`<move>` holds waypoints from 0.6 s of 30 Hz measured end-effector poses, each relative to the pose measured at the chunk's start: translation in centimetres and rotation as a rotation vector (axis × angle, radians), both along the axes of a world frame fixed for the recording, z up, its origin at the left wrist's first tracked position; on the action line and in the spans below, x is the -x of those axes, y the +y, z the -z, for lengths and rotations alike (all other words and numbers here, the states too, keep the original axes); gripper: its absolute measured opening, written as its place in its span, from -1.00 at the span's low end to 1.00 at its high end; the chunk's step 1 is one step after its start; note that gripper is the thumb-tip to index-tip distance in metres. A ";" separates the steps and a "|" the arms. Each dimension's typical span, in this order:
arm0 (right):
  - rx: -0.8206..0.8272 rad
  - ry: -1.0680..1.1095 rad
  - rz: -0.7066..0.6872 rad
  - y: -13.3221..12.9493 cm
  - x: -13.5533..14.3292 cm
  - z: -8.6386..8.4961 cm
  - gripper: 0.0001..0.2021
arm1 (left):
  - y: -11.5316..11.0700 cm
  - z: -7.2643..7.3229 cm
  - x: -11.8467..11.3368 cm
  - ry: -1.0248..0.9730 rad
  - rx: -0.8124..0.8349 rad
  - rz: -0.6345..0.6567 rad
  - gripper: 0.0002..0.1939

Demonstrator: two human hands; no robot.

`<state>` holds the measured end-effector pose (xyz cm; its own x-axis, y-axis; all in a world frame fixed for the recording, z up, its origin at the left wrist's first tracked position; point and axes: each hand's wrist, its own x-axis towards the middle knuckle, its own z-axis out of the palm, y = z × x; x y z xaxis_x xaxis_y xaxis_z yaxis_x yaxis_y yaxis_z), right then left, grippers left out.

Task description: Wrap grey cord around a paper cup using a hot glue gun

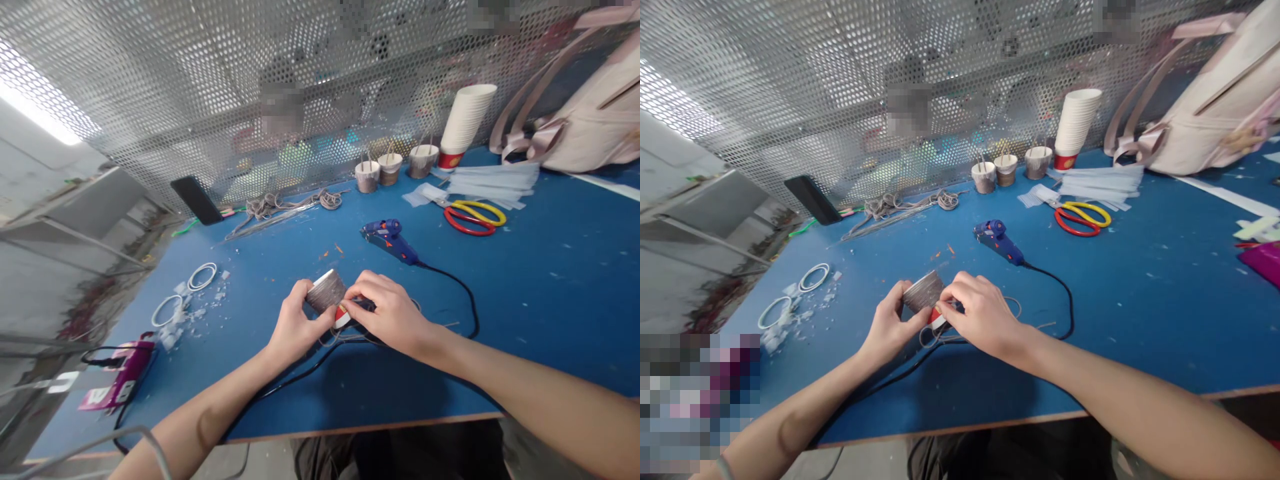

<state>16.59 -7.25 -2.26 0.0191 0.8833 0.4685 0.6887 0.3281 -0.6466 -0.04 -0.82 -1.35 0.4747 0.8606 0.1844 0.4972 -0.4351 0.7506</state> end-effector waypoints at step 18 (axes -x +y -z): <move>-0.306 -0.320 -0.434 -2.6 1.4 -1.8 -0.77 | 0.7 0.2 0.2 -0.224 -0.025 -0.138 -0.83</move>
<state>15.19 -9.89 -0.43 -0.4952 0.6039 0.6246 0.5950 0.7596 -0.2626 -0.27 -0.16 -1.56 0.2976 0.9084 0.2937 0.3757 -0.3942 0.8387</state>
